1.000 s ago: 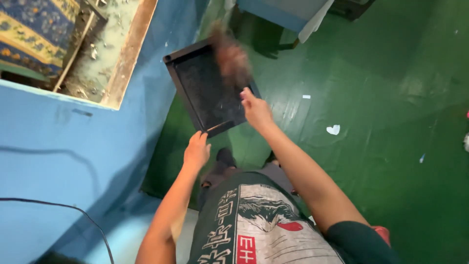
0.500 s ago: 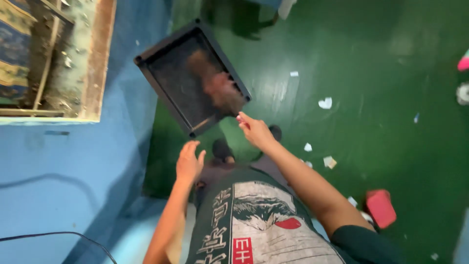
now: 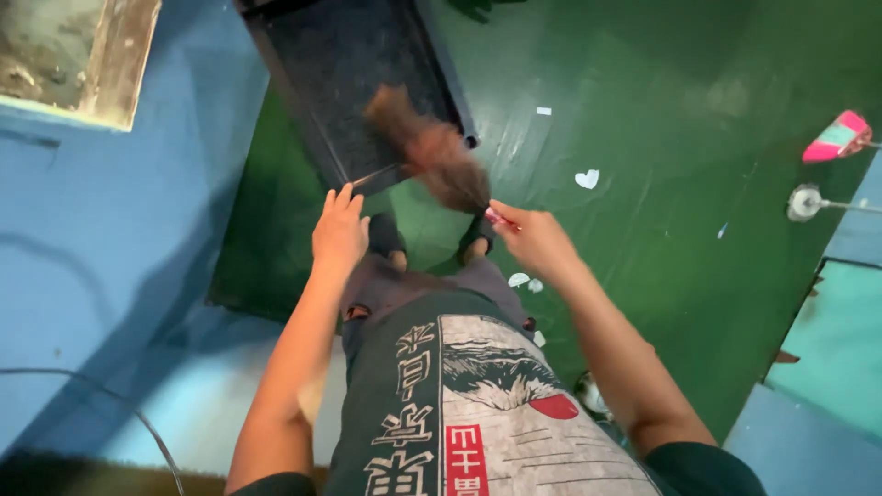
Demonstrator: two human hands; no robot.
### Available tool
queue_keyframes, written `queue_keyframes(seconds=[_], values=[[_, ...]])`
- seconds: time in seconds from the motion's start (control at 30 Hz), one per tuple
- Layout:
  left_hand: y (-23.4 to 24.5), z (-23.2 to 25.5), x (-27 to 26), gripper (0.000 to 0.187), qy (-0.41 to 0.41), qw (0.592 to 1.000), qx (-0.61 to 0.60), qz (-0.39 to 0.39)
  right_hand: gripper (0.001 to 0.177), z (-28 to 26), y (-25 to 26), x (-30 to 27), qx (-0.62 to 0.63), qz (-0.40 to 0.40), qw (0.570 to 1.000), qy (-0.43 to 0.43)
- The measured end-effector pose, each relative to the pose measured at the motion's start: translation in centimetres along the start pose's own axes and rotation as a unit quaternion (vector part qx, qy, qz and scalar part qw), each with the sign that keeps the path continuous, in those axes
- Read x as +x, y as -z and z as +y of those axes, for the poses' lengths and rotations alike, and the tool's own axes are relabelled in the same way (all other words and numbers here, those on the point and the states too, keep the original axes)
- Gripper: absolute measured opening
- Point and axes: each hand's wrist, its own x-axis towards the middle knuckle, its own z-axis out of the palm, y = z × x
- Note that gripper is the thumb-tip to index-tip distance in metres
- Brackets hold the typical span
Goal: Cleaning and inspecting black plastic shelving unit components using a duster and hands.
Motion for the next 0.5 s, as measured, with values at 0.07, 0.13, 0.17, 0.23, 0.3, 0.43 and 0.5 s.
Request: queue_keyframes(seconds=[0.07,0.13,0.17,0.23,0.3,0.43,0.5], values=[[0.0,-0.1,-0.1,0.05,0.002,1.0,-0.004,0.006,0.039,-0.3,0.4,1.2,-0.016,-0.029,0.999,-0.026],[-0.1,0.2,-0.5,0.053,0.008,1.0,-0.01,0.015,0.039,-0.1,-0.2,2.7,-0.037,-0.058,0.996,-0.049],[0.1,0.5,-0.7,0.056,0.008,1.0,-0.01,0.009,0.039,0.3,-1.1,3.4,-0.031,-0.006,0.999,-0.025],[0.1,0.7,-1.0,0.06,0.013,1.0,-0.01,0.008,0.038,0.4,-2.9,5.7,-0.026,0.045,0.999,0.005],[0.0,0.7,-1.4,0.062,0.01,1.0,0.006,-0.009,0.042,-0.2,-4.8,8.7,0.003,0.016,1.0,-0.009],[0.6,1.0,-3.4,0.06,0.017,1.0,0.013,-0.013,0.039,-1.2,-7.9,13.2,0.018,0.067,0.997,0.03],[0.8,0.8,-4.6,0.057,0.02,1.0,-0.016,-0.001,0.041,-1.3,-9.0,14.6,0.137,0.059,0.978,0.144]])
